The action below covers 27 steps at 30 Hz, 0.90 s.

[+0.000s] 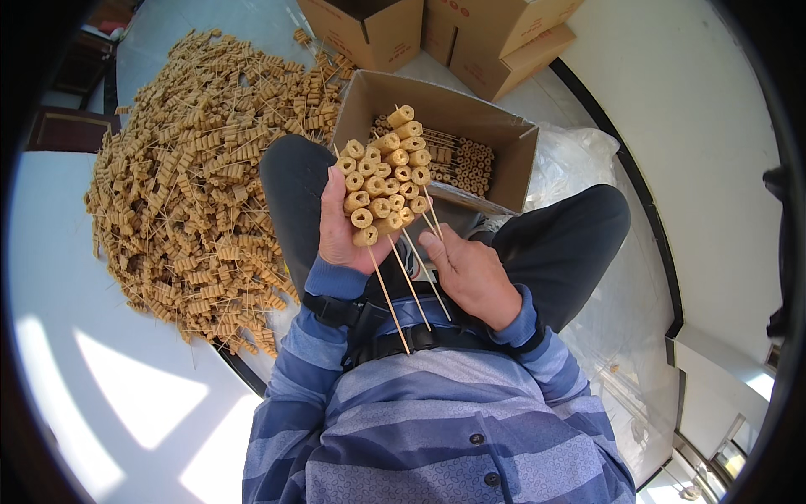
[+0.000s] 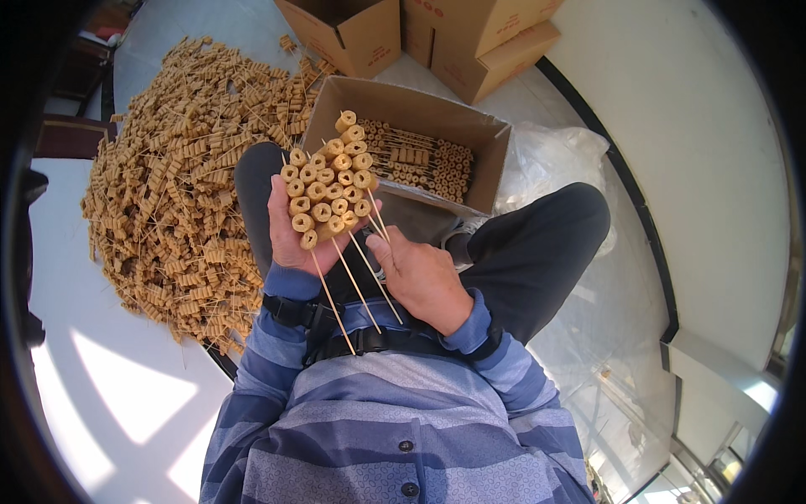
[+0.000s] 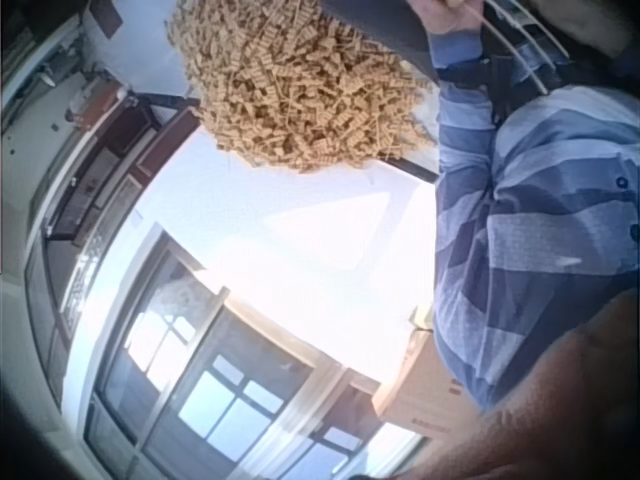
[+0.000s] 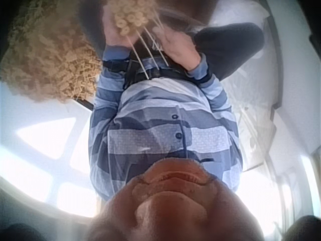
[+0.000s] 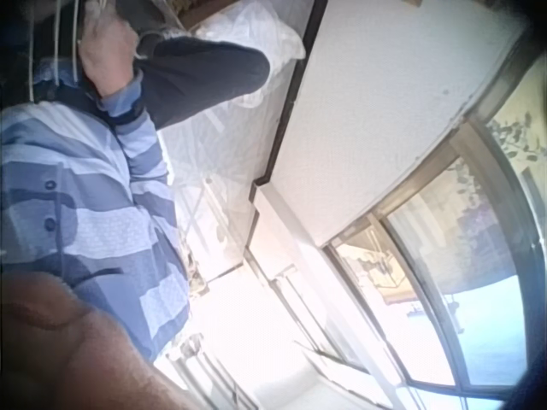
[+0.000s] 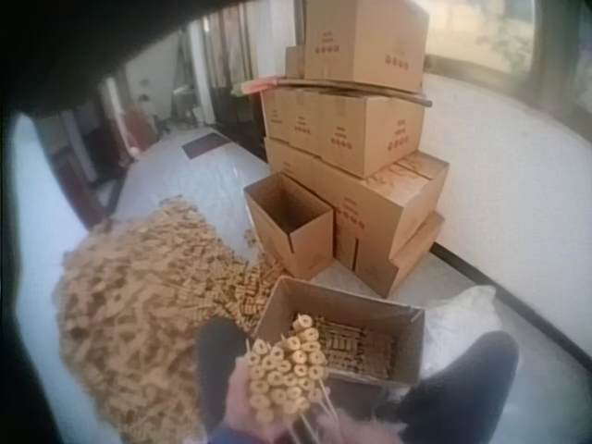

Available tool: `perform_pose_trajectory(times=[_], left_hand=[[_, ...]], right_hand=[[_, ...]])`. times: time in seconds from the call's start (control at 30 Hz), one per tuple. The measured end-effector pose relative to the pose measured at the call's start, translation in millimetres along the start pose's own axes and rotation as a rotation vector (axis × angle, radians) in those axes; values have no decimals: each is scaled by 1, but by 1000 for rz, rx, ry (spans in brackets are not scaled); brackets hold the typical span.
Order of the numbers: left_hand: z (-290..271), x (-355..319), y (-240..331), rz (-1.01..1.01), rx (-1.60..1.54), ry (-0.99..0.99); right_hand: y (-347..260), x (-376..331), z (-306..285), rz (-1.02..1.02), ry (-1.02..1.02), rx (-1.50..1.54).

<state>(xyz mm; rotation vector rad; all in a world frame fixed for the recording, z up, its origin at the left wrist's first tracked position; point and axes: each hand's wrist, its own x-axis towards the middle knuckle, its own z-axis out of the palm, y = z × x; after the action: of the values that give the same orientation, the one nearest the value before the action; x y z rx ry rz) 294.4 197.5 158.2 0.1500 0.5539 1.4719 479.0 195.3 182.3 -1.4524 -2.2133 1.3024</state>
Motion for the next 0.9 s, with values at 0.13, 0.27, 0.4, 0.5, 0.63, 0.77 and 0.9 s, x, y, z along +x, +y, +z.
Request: perform_pose_trajectory(times=[0.13,0.27,0.4,0.5,0.63,0.77,0.9], left_hand=[[-3,3,-2,38,46,76],[-4,2,-2,-6,118,13],[-5,1,-2,28,80,-14],[-7,1,1,51,77,9],[-7,0,4,101,48,2],[-4,-1,5,68,10,10],[-2,1,7,36,-18,-91]], right_hand=[[-3,0,-1,-27,6,-173],[-3,-1,-2,-41,24,-275],[-1,-1,1,-61,89,-118],[3,-1,0,-57,131,42],[9,-2,-8,22,-101,316],[10,-2,-19,44,-266,507],[10,-1,-33,82,-428,510]])
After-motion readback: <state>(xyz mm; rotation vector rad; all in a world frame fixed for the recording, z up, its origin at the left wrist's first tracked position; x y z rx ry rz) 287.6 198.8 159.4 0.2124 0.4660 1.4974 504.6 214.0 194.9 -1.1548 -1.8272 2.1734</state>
